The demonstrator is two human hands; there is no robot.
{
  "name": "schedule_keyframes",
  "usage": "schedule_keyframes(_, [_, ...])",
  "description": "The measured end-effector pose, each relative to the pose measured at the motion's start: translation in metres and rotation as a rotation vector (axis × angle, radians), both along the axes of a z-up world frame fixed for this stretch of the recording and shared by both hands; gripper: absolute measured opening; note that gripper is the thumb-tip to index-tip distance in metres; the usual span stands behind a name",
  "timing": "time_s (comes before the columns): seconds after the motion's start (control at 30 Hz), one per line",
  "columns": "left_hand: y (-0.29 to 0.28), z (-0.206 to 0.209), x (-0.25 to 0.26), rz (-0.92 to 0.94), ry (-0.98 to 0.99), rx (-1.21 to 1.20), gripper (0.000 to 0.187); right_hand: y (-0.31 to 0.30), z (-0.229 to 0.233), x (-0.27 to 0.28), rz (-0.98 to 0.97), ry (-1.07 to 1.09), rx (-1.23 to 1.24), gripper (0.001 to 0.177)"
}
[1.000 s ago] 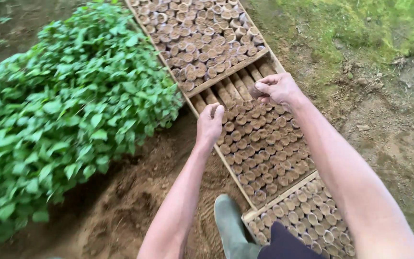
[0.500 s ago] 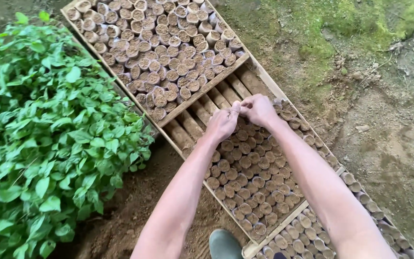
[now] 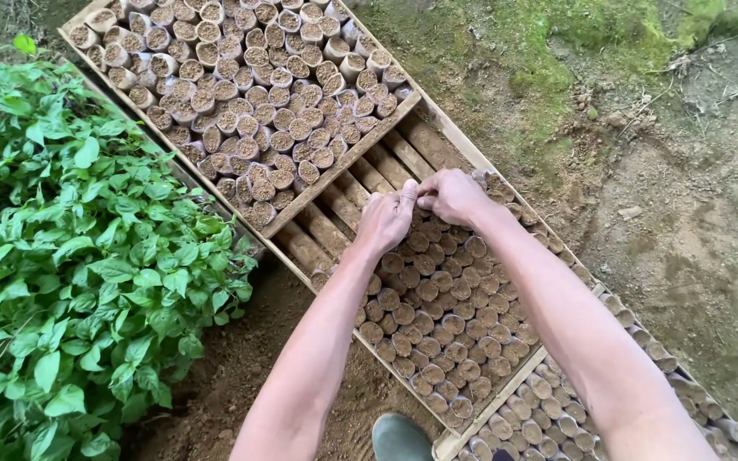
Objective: The person sits on the ground and fills small biodegradable seedling pots with soil. They open small plastic packets to retrieve seeds, place them into the filled pots, and arrange the pots into wooden trays.
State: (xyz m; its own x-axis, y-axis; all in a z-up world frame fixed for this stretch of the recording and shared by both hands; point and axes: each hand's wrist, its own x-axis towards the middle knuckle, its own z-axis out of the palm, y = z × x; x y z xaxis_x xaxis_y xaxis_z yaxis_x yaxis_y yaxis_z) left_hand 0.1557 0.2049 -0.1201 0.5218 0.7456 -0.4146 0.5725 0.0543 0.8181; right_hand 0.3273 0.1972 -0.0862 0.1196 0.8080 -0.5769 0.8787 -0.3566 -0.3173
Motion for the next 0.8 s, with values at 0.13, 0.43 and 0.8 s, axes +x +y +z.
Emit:
schedule_keyframes(0.13, [0.002, 0.006, -0.003, 0.000, -0.004, -0.029, 0.082, 0.001, -0.016, 0.005, 0.004, 0.037, -0.009, 0.017])
schedule_keyframes(0.43, [0.003, -0.047, 0.005, -0.047, -0.014, 0.004, 0.087, 0.002, -0.036, 0.013, 0.086, -0.049, -0.031, 0.014])
schedule_keyframes(0.8, [-0.008, -0.008, -0.008, 0.024, -0.097, 0.063, 0.079, -0.011, 0.015, -0.005, 0.016, 0.040, 0.013, 0.024])
